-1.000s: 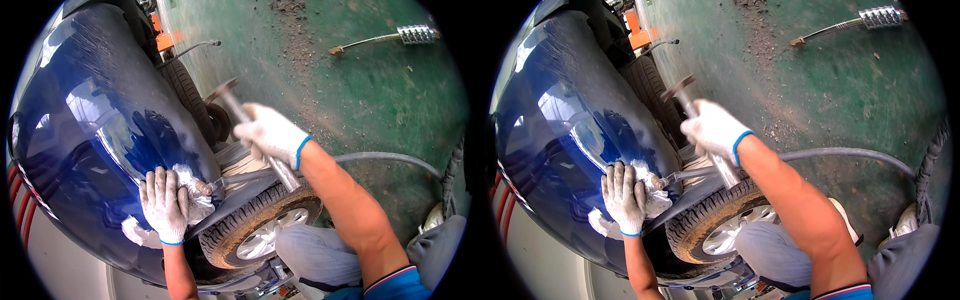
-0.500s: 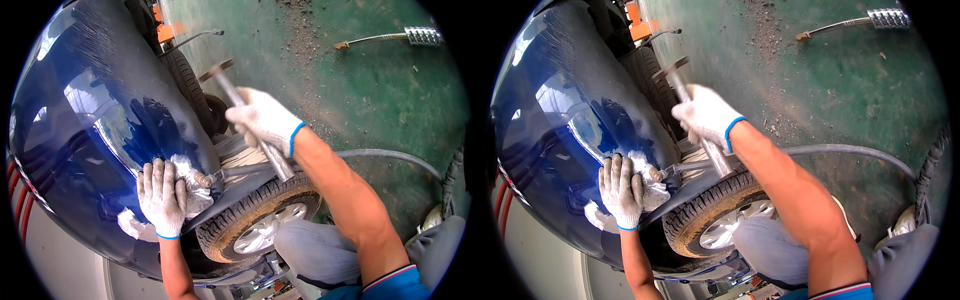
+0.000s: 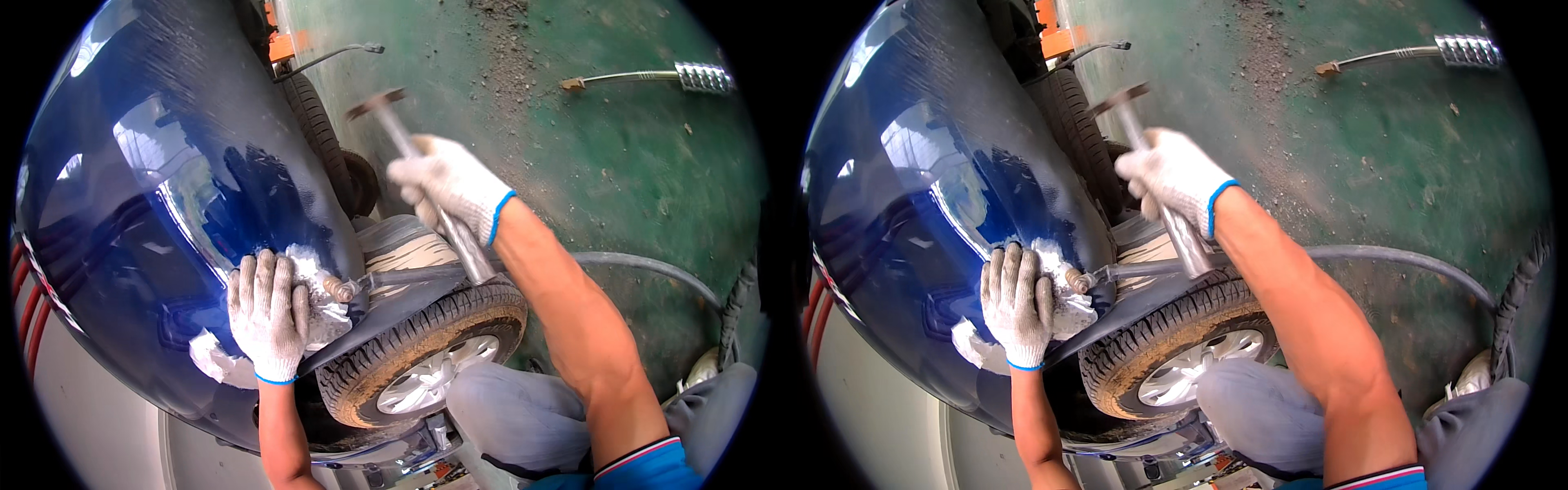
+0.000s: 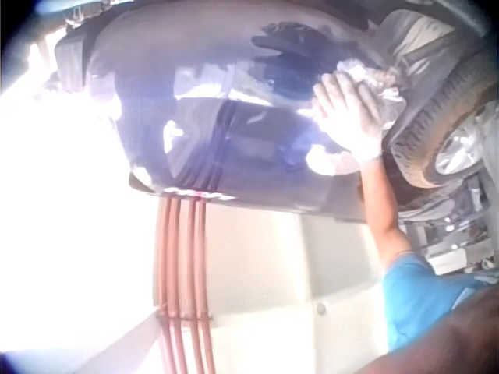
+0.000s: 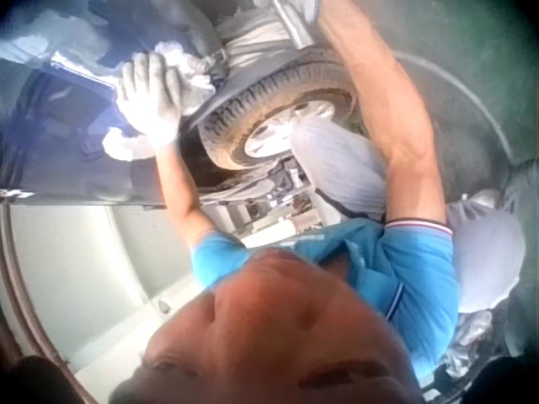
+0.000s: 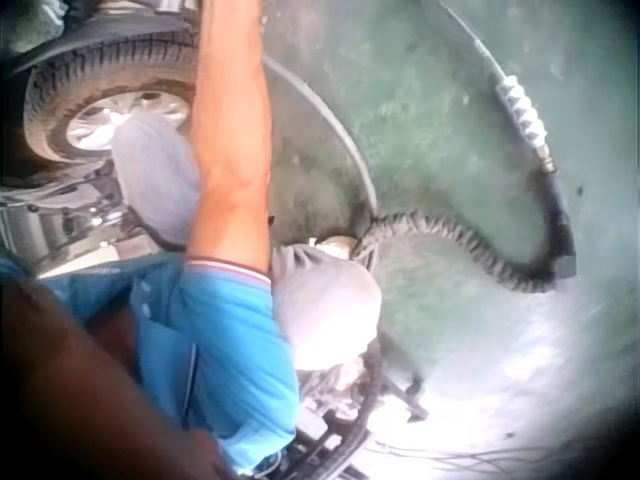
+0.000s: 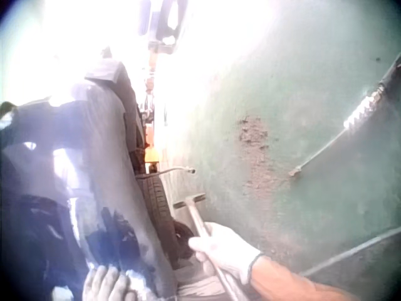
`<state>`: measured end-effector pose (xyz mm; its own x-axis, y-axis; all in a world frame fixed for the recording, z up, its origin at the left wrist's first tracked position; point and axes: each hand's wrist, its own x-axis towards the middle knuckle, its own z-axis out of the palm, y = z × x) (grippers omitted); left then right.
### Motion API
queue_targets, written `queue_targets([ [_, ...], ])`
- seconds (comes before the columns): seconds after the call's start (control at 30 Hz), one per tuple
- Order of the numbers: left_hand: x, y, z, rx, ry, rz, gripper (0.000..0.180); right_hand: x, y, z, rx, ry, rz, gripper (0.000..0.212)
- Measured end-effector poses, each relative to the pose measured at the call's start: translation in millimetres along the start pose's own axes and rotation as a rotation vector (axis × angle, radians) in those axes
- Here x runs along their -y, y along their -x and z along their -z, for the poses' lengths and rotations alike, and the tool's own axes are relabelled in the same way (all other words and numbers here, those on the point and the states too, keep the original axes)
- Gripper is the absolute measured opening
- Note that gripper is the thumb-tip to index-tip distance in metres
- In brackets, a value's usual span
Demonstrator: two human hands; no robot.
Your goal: The person uses a pneumatic hammer to repeatedly strike a white filler patch on the rear quarter panel of a blue car. They then switch to a manual hammer to continue tapping the same area. Finally, they wipe the panel with a cloth and inspect the surface.
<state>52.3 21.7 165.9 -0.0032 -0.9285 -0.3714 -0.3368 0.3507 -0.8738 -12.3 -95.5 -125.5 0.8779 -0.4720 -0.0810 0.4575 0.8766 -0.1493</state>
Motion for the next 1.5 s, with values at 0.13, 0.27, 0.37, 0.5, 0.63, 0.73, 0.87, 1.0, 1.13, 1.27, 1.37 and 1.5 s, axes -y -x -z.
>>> queue_targets([
  [0.13,2,-2,-3,-0.025,0.013,0.011,0.039,1,1,10,-0.285,-0.216,0.154,0.033],
  [0.27,0,-7,-1,-0.048,-0.01,0.072,0.041,-3,13,8,-0.444,-0.394,0.247,0.02],
  [0.37,1,-3,-1,-0.059,-0.004,0.076,0.043,2,26,-2,-0.454,-0.425,0.278,0.018],
  [0.5,-6,4,1,-0.066,0.064,0.067,0.041,0,40,-9,-0.428,-0.422,0.308,0.016],
  [0.63,-29,24,0,-0.119,0.181,0.186,0.036,-19,33,0,-0.479,-0.326,0.295,0.022],
  [0.73,-45,48,6,-0.148,0.25,0.311,0.04,-20,32,5,-0.452,-0.124,0.141,0.024],
  [0.87,-48,68,-3,-0.141,0.268,0.311,0.052,-23,5,-1,-0.096,0.145,-0.069,0.022],
  [1.0,-47,78,-17,-0.193,0.251,0.283,0.059,-23,8,-30,0.12,0.342,-0.132,0.025],
  [1.13,-50,75,-17,-0.198,0.272,0.279,0.06,-19,22,-8,0.013,0.36,0.01,0.023],
  [1.27,-60,76,-19,-0.247,0.33,0.291,0.057,-15,53,-12,-0.016,0.328,0.07,0.037],
  [1.37,-64,75,-17,-0.255,0.336,0.297,0.057,-13,62,-12,0.072,0.279,0.09,0.054],
  [1.5,-64,74,-20,-0.271,0.365,0.292,0.056,-16,71,-23,0.084,0.416,0.172,0.063],
])
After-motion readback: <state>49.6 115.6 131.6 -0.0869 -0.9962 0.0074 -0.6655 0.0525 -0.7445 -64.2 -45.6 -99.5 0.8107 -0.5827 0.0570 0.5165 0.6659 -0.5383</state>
